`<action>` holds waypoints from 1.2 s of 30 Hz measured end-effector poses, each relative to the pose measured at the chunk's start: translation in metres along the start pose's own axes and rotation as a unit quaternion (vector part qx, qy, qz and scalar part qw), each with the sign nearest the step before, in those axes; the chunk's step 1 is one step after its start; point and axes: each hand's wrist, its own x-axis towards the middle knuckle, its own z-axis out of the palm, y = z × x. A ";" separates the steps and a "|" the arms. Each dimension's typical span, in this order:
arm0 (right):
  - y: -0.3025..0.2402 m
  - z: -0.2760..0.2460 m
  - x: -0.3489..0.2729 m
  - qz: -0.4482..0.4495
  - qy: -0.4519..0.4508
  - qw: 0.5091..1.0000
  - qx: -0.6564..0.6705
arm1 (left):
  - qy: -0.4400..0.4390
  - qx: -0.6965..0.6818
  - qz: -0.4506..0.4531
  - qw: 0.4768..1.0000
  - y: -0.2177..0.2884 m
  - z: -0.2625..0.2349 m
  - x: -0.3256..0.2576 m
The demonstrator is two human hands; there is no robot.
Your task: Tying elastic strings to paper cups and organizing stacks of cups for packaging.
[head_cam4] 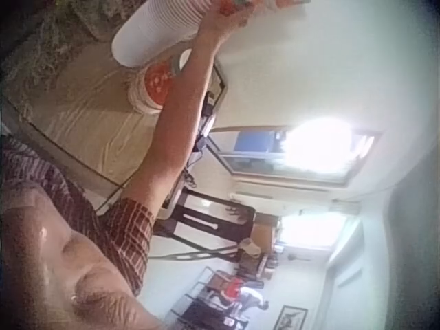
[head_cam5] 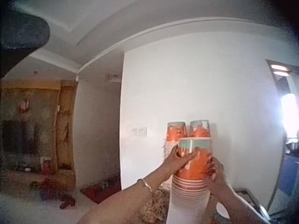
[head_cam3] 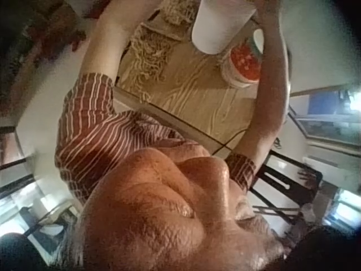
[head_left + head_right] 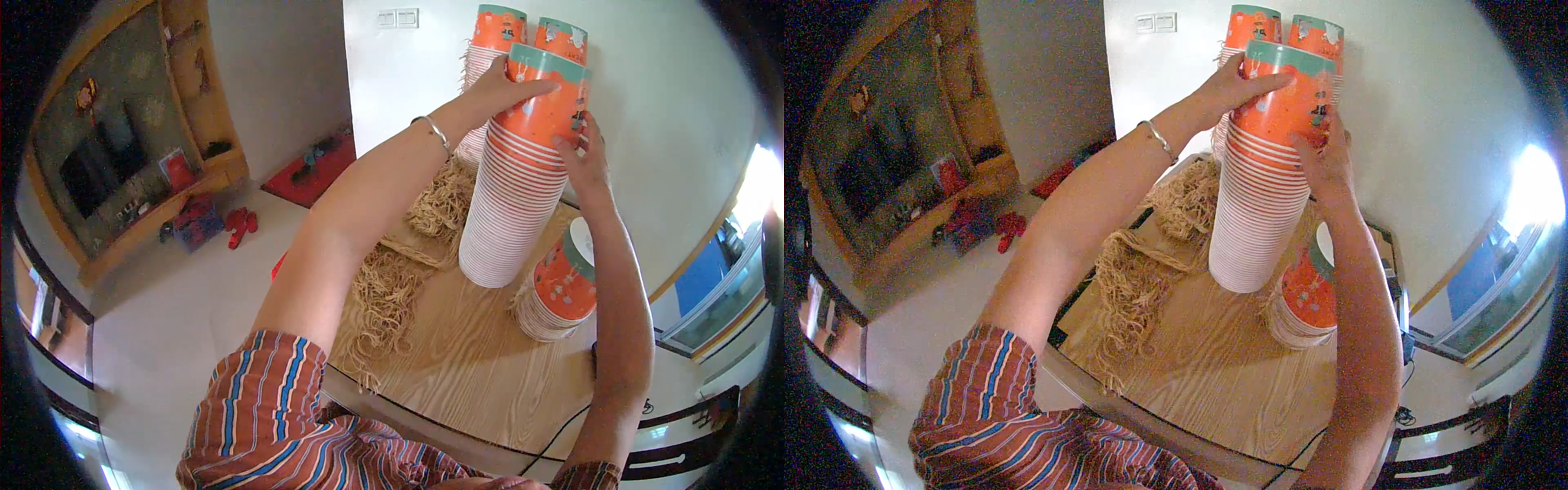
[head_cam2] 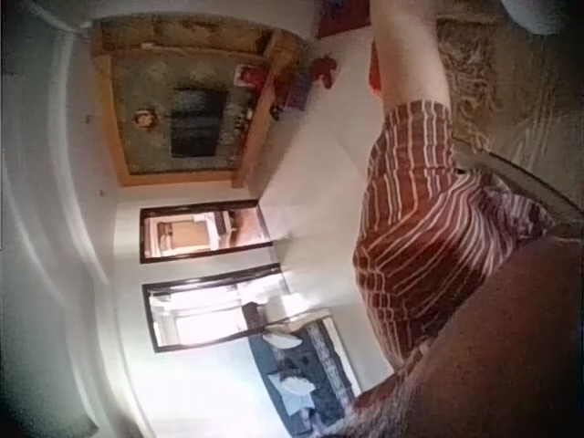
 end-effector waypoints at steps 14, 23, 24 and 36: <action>-0.068 -0.027 0.057 -0.062 0.067 0.995 0.049 | -0.021 0.078 0.084 0.993 0.114 -0.012 0.013; -0.097 -0.034 0.067 -0.065 0.074 0.988 0.117 | -0.064 -0.013 0.170 0.983 0.127 -0.014 0.042; -0.104 -0.036 0.066 -0.064 0.080 0.987 0.121 | -0.062 0.002 0.187 0.980 0.133 -0.015 0.042; -0.183 -0.054 0.032 -0.139 0.111 0.981 0.071 | -0.064 0.056 0.242 0.966 0.195 -0.043 -0.012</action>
